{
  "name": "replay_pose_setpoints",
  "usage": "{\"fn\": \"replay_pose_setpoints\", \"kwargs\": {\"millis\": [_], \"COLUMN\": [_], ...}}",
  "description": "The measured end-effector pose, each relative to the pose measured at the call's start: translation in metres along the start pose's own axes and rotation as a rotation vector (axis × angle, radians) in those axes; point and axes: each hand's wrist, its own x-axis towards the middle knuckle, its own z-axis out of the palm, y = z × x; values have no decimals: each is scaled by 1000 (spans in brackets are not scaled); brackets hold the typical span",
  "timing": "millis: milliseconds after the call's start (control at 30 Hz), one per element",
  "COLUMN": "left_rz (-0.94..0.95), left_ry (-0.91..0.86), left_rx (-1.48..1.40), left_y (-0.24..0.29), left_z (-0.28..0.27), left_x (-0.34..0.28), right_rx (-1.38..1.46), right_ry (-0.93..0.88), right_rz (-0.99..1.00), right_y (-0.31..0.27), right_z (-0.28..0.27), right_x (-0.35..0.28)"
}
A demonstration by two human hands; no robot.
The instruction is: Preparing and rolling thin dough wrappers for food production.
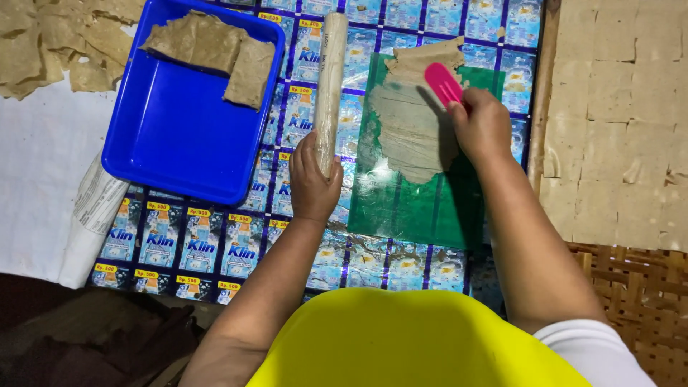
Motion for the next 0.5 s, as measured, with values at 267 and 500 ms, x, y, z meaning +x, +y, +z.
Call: {"fn": "replay_pose_setpoints", "kwargs": {"millis": [267,500], "left_rz": [23,22], "left_ry": [6,4], "left_rx": [-31,-17], "left_y": [0,0], "left_z": [-1,-1], "left_x": [-1,-1], "right_rx": [180,-101], "right_ry": [-63,-156], "right_rz": [493,419], "right_y": [-53,-73], "right_z": [-39,-10], "right_x": [-112,-164]}}
